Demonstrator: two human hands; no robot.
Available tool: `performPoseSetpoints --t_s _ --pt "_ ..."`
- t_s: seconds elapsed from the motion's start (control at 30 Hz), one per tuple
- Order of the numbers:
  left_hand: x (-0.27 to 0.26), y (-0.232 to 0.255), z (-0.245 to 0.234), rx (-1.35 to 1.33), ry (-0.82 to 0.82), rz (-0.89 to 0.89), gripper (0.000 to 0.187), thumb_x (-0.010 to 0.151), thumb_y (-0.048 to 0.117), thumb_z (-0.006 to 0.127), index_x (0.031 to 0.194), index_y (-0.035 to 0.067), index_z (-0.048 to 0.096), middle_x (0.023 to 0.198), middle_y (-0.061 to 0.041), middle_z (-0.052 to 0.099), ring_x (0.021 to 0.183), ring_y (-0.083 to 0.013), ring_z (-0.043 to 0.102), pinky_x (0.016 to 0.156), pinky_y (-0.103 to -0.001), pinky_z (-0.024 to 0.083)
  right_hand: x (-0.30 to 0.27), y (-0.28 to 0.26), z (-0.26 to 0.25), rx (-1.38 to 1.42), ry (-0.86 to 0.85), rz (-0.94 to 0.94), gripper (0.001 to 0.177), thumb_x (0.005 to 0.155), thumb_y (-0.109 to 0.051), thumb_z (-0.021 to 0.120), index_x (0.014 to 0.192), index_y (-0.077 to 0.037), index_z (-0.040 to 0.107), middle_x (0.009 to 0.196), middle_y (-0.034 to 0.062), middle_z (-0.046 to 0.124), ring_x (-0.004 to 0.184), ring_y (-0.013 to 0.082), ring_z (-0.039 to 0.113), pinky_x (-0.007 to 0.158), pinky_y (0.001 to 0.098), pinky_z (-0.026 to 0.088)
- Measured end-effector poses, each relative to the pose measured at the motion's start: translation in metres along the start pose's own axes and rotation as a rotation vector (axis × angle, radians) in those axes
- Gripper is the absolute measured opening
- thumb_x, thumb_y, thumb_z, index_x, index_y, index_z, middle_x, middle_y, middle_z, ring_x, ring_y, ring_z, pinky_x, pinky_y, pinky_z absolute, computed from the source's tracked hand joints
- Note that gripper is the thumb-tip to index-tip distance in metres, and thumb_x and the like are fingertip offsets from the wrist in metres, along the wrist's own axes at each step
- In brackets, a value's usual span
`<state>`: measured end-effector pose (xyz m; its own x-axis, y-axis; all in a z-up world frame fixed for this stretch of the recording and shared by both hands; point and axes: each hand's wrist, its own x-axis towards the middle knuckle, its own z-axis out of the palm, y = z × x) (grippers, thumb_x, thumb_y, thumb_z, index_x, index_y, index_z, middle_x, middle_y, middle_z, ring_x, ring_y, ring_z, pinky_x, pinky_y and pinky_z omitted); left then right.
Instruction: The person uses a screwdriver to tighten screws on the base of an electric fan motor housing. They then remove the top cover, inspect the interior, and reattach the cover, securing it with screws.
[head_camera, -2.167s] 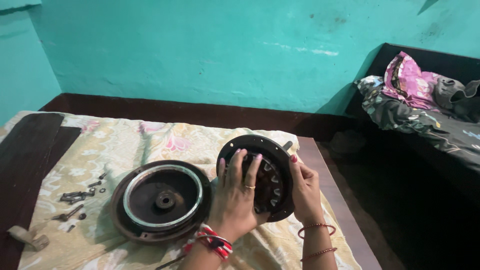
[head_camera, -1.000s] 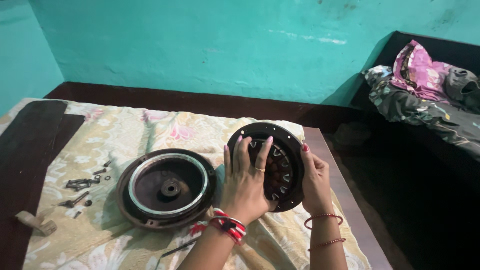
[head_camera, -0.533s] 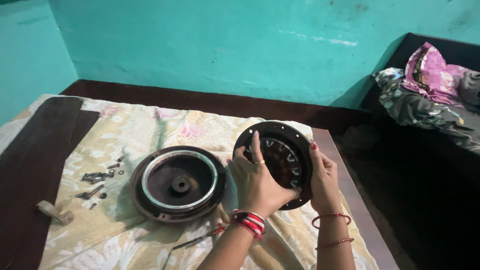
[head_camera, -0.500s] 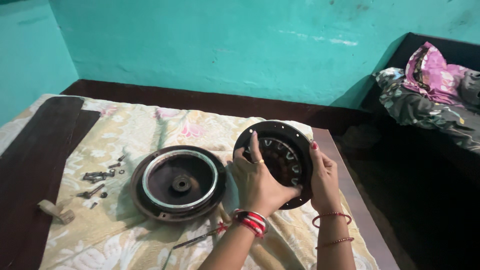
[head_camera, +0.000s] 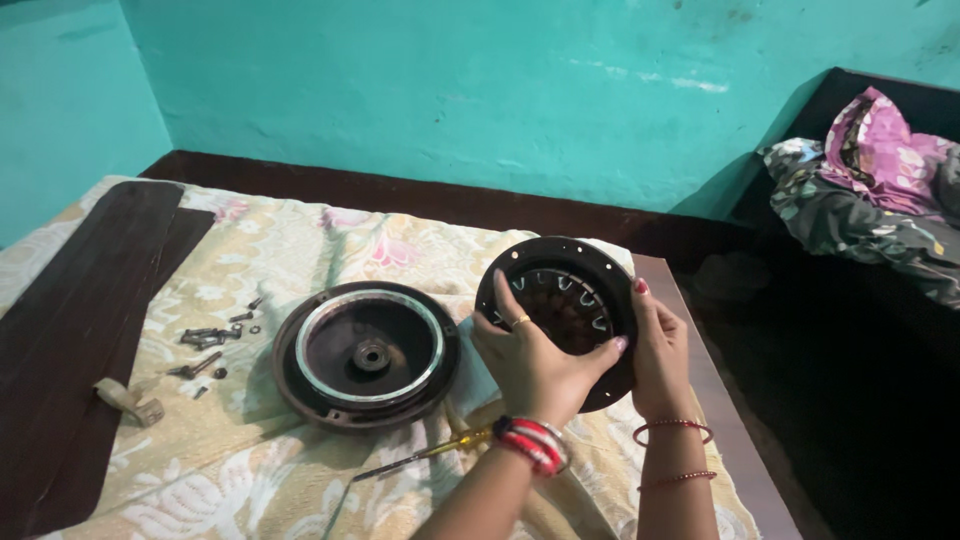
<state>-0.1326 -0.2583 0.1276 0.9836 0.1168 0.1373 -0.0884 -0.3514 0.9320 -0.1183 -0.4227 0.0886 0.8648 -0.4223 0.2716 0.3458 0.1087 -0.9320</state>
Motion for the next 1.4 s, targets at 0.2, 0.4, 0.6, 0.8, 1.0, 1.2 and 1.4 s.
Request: performPoseSetpoints --t_s 0.2,0.4,0.6,0.8,1.0,1.2,1.4 --pt "0.023 -0.044 -0.052 0.198 0.193 0.454 0.115 0.066 0.044 0.093 0.155 0.015 0.026 0.154 -0.035 0.023 0.144 -0.0604 0.018 0.112 -0.067 0.022 -0.002 -0.008 0.006 -0.229 0.024 -0.136 0.039 0.104 -0.032 0.059 0.118 0.002 0.072 0.097 0.0056 0.075 0.08 0.0078 0.067 0.071 0.024 0.056" --pt "0.079 -0.131 -0.149 0.447 0.371 0.48 0.071 0.073 0.034 0.086 0.134 0.01 0.057 0.143 -0.028 0.041 0.142 -0.054 0.029 0.115 -0.062 0.028 -0.007 -0.024 0.032 -0.565 0.121 -0.335 0.041 0.109 -0.032 0.061 0.124 0.004 0.072 0.105 0.0121 0.076 0.092 0.0131 0.067 0.081 0.0293 0.054" --pt "0.099 -0.208 -0.193 0.154 0.194 0.116 0.051 0.086 0.037 0.076 0.124 0.006 0.066 0.114 -0.02 0.072 0.112 -0.0333 0.068 0.097 -0.041 0.051 -0.025 -0.038 0.064 -0.788 0.252 -0.478 0.041 0.108 -0.034 0.062 0.129 0.001 0.064 0.123 0.016 0.073 0.115 0.0275 0.07 0.092 0.0371 0.056" --pt "0.095 -0.214 -0.186 -0.039 0.251 0.205 0.044 0.087 0.034 0.074 0.116 0.001 0.071 0.105 -0.018 0.077 0.096 -0.0283 0.075 0.083 -0.036 0.056 -0.04 -0.039 0.097 -1.209 0.399 -0.632 0.048 0.103 -0.029 0.072 0.138 0.002 0.059 0.146 0.0269 0.054 0.135 0.0432 0.051 0.114 0.0526 0.034" --pt "0.091 -0.209 -0.187 -0.114 0.234 0.109 0.046 0.086 0.033 0.075 0.118 -0.001 0.07 0.103 -0.017 0.078 0.093 -0.0244 0.077 0.083 -0.034 0.057 -0.055 -0.019 0.13 -1.179 0.338 -1.087 0.037 0.1 -0.015 0.07 0.133 -0.003 0.058 0.149 0.0204 0.051 0.15 0.0465 0.042 0.132 0.0564 0.022" --pt "0.095 -0.218 -0.184 -0.148 0.32 0.121 0.038 0.093 0.03 0.069 0.113 -0.002 0.072 0.101 -0.017 0.079 0.092 -0.0237 0.077 0.083 -0.034 0.057 -0.088 0.033 0.172 -1.048 -0.249 -0.471 0.045 0.093 -0.027 0.067 0.129 -0.002 0.058 0.143 0.0219 0.056 0.127 0.038 0.06 0.104 0.043 0.05" --pt "0.093 -0.216 -0.187 -0.044 0.294 -0.009 0.036 0.093 0.032 0.065 0.103 -0.001 0.075 0.089 -0.02 0.077 0.083 -0.0324 0.077 0.074 -0.04 0.057 -0.085 0.068 0.17 -1.006 -0.269 -0.342 0.061 0.099 -0.033 0.06 0.14 0.01 0.048 0.137 0.0361 0.055 0.127 0.048 0.055 0.106 0.0467 0.044"
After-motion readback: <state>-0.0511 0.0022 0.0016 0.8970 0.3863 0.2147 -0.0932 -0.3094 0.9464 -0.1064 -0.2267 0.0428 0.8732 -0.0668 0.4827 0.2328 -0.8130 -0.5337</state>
